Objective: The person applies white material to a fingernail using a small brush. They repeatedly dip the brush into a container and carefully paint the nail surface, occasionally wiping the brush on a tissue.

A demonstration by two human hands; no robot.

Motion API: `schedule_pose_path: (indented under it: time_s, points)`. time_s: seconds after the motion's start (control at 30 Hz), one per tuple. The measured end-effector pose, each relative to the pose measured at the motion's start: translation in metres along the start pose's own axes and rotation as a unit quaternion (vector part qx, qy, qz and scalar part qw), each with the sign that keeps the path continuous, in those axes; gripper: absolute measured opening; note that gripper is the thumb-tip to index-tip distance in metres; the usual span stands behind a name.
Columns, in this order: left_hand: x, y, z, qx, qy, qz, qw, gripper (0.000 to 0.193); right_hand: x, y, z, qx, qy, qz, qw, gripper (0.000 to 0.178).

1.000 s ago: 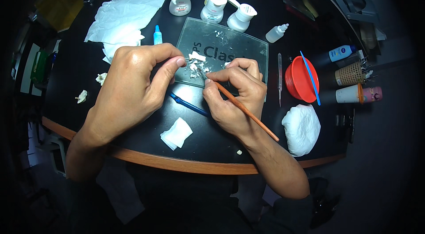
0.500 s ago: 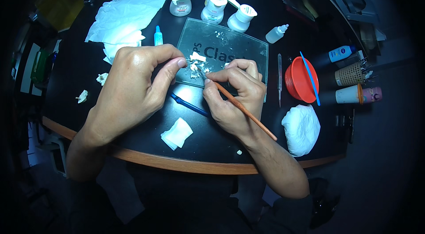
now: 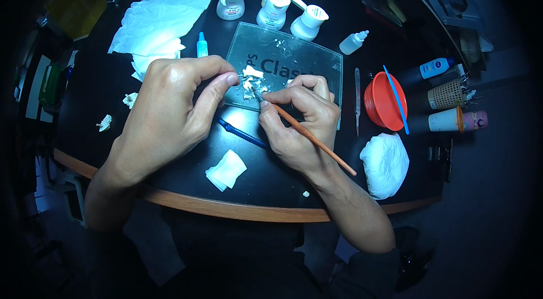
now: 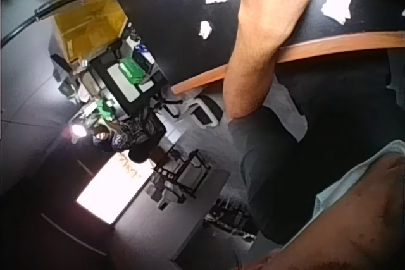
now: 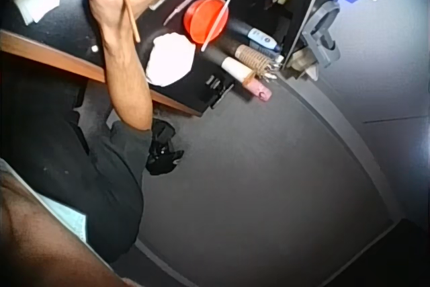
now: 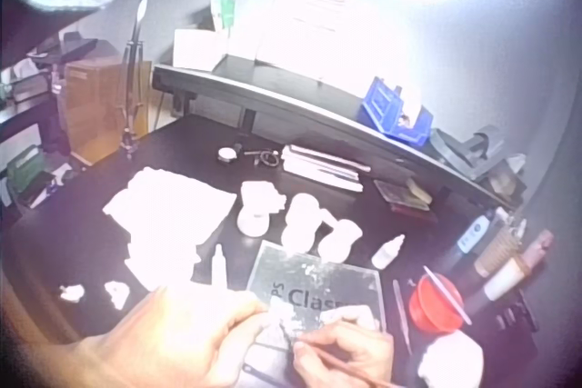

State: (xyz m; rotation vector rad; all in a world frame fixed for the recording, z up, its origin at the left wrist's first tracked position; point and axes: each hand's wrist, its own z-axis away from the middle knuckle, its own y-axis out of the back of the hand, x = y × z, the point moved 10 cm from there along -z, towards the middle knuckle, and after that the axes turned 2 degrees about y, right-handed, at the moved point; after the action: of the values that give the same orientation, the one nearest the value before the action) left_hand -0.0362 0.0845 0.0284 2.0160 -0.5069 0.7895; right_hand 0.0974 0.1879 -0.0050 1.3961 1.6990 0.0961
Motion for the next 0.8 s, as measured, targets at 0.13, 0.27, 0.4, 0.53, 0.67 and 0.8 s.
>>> schedule_pose_path:
  time_s: [0.13,0.27,0.4,0.53,0.67,0.8]
  points:
    - [-0.001,0.001,0.0,0.001,0.0,0.004,1.0,0.016,-0.003,-0.002,-0.001,-0.007,0.012,0.002,1.0,0.009]
    - [-0.002,0.0,-0.002,-0.021,0.019,0.023,0.999,0.017,0.0,0.002,-0.001,0.002,-0.001,-0.008,1.0,0.009]
    - [0.0,-0.002,-0.004,-0.051,0.054,0.083,0.994,0.017,-0.003,0.02,-0.003,0.052,-0.011,-0.097,0.994,0.009]
    - [0.005,-0.011,-0.003,-0.105,0.076,0.147,0.981,0.015,-0.028,0.054,-0.006,0.09,0.083,-0.139,0.983,0.007]
    - [0.018,-0.013,0.0,-0.099,0.002,0.181,0.978,0.015,-0.042,0.059,0.004,0.107,0.07,-0.237,0.963,0.018]
    - [0.032,-0.015,-0.001,-0.095,-0.08,0.184,0.975,0.015,-0.056,0.06,0.005,0.062,0.125,-0.279,0.95,0.021]
